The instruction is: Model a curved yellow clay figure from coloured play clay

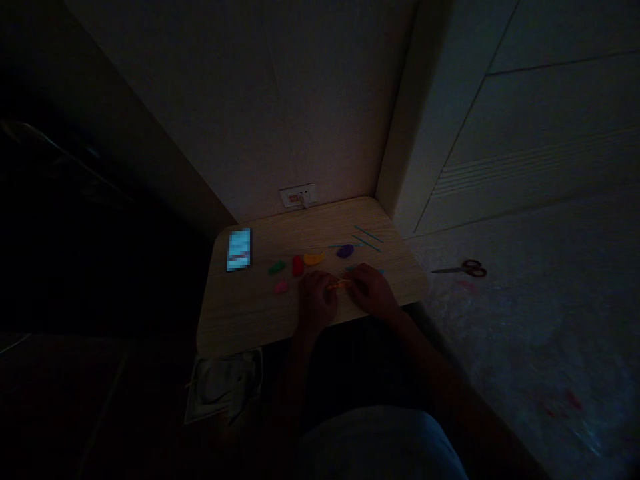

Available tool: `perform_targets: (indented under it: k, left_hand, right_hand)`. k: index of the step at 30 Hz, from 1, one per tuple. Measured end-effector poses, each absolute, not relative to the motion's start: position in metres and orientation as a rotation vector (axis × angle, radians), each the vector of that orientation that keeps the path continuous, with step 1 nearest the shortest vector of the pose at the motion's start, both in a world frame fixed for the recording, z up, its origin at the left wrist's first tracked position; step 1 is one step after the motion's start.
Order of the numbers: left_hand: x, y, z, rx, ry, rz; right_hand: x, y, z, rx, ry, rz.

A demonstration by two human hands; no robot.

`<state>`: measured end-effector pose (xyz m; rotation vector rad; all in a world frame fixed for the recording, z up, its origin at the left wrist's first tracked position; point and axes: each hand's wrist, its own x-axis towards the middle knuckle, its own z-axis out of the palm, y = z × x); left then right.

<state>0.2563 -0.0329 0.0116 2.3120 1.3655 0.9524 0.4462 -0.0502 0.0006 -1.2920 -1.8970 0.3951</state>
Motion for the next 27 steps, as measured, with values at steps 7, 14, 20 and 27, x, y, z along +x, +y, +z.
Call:
perform_targets:
  k: [7, 14, 20, 27]
  left_hand:
    - [0.257, -0.031, 0.009, 2.301, 1.352, 0.941]
    - [0.255, -0.033, 0.005, 2.207, 1.315, 1.117]
    - [0.246, -0.034, 0.009, 1.789, 1.34, 1.389]
    - [0.232, -0.045, -0.002, 1.97, 1.413, 1.326]
  right_hand:
    - [0.446, -0.048, -0.001, -1.32, -1.934, 0.365]
    - [0.446, -0.048, -0.001, -1.279, -1.844, 0.427]
    - [0.448, -0.048, -0.001, -1.271, -1.78, 0.498]
    - [0.448, -0.048, 0.0, -1.278, -1.765, 0.492]
